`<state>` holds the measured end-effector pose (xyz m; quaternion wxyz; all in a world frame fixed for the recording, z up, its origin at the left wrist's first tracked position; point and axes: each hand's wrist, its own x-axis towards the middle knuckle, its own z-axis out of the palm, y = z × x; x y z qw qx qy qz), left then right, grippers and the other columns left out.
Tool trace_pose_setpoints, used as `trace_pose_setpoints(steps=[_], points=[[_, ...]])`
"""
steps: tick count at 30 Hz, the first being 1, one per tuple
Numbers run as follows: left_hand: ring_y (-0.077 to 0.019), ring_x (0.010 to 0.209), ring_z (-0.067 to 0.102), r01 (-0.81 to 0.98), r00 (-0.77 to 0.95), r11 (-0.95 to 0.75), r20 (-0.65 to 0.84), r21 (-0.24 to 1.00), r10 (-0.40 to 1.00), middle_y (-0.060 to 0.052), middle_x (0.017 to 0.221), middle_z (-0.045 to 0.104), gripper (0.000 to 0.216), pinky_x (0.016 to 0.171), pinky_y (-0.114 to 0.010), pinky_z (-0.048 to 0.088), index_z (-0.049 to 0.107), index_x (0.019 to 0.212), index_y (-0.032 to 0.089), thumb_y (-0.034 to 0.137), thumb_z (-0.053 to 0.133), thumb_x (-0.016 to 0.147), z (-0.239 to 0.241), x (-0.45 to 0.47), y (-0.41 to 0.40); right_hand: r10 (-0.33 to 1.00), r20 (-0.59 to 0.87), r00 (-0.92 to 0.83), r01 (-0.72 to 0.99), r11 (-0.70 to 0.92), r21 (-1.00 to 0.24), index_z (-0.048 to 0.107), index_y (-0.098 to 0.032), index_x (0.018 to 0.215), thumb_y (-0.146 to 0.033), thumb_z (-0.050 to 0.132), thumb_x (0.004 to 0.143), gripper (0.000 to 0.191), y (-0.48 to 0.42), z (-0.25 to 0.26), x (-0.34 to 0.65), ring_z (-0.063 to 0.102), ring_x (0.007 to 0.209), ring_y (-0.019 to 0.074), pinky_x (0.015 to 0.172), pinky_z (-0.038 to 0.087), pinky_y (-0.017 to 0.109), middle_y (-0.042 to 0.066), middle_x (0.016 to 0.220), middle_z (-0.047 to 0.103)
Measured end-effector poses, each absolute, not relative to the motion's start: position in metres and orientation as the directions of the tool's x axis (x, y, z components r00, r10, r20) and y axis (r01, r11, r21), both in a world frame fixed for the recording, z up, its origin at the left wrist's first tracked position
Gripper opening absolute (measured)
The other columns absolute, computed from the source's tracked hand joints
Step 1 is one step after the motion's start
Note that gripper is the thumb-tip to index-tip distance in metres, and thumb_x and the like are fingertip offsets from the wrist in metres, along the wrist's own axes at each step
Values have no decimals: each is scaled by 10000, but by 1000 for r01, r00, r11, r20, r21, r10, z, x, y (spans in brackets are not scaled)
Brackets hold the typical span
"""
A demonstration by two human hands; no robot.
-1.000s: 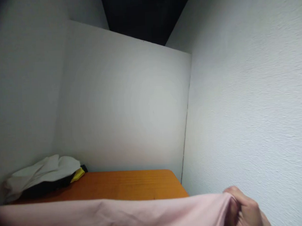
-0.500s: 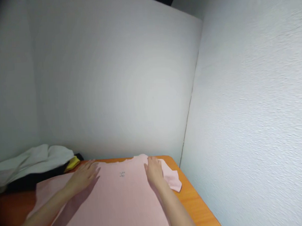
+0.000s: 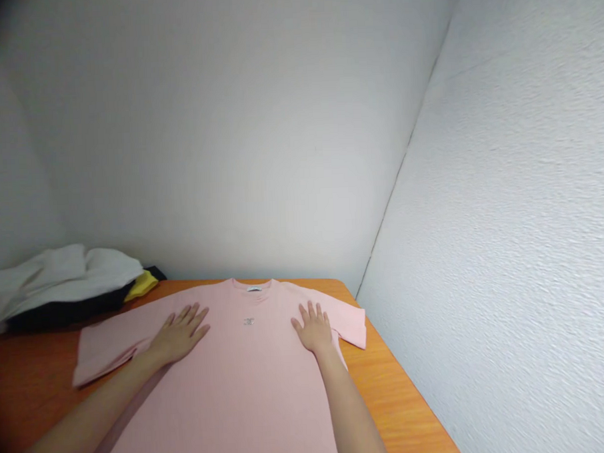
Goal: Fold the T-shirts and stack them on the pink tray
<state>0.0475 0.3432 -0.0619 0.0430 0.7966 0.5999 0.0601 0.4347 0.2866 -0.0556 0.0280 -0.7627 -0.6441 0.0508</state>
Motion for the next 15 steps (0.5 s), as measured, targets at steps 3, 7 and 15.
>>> trace_pose_setpoints(steps=[3,7,15], points=[[-300,1485,161,950,274,-281,65,134,960,-102,1608,186,670,1182,-543,109,294,1504,241,575,259,925,-66,52,353,985,-38,171,978,-174,-111,191,-290,1541,-621,212,970,660,296,-57,439,4,1489,255,1165,58,479,36,1623,90],[-291,1485,167,952,271,-280,83,125,959,-100,1608,202,670,1182,-536,108,295,1504,243,576,243,925,-66,56,359,986,-30,165,978,-168,-127,203,-279,1540,-626,212,968,670,302,-58,441,3,1489,263,1166,51,486,36,1623,86],[-294,1477,199,954,286,-293,99,61,953,-91,1605,226,680,1164,-539,172,287,1507,239,552,228,907,-79,49,369,988,-11,153,978,-153,-140,225,-260,1537,-626,200,969,676,293,-45,439,34,1489,262,1173,73,494,47,1618,100]])
